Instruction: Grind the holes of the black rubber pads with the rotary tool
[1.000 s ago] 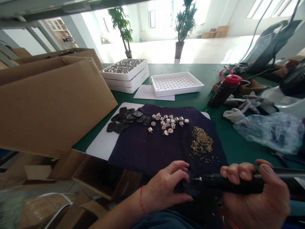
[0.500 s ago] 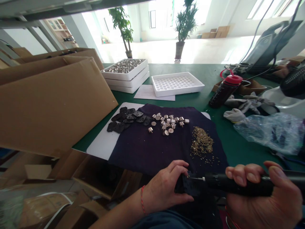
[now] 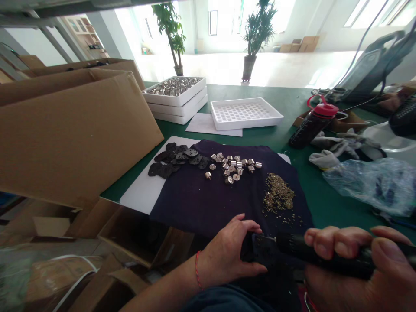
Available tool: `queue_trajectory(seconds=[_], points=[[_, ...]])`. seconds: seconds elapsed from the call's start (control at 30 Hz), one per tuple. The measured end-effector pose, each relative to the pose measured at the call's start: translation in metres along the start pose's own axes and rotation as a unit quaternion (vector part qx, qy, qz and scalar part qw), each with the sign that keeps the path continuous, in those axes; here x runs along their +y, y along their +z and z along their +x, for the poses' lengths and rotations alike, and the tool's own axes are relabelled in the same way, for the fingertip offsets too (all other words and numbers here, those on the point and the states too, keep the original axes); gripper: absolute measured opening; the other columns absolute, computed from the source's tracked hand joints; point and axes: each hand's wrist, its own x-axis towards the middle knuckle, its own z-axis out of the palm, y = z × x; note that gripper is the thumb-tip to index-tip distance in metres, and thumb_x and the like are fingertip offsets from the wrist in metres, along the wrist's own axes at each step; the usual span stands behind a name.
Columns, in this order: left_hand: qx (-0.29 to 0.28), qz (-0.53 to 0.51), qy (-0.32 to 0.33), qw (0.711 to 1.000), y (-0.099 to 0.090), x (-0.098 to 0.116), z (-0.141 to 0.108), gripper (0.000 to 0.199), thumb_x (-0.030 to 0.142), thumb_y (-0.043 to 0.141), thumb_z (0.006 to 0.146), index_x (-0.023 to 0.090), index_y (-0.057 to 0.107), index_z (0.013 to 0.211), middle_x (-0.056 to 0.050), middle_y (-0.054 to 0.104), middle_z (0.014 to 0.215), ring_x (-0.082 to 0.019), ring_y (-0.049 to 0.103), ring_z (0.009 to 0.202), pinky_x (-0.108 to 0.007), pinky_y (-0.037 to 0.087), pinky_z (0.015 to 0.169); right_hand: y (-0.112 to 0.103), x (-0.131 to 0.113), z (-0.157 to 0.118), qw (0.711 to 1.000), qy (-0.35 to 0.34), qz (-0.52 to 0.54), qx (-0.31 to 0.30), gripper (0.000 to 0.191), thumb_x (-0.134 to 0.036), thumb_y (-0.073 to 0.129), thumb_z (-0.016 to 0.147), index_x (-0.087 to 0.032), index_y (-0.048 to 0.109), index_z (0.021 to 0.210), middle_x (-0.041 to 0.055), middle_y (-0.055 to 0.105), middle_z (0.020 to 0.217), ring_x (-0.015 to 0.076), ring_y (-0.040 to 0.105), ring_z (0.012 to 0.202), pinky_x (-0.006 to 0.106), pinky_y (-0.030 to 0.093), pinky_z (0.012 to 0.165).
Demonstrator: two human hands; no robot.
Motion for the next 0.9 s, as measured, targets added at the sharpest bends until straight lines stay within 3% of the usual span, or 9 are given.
queue_trajectory(seconds=[0.9], points=[[-0.024, 0.000, -0.044, 0.999, -0.002, 0.005, 0.002, 0.077, 0.029, 0.107, 0.077, 0.022, 0.061, 0.139, -0.009, 0.080, 0.137, -0.030, 0.081, 0.126, -0.065, 0.033, 0.143, 0.008, -0.002, -0.014, 1.000, 0.005, -0.007, -0.023, 0.029, -0.030, 0.075, 0.074, -0.027, 0.059, 0.098, -0.0116, 0.049, 0.059, 0.0139, 0.040, 0.044, 0.030, 0.053, 0.047]])
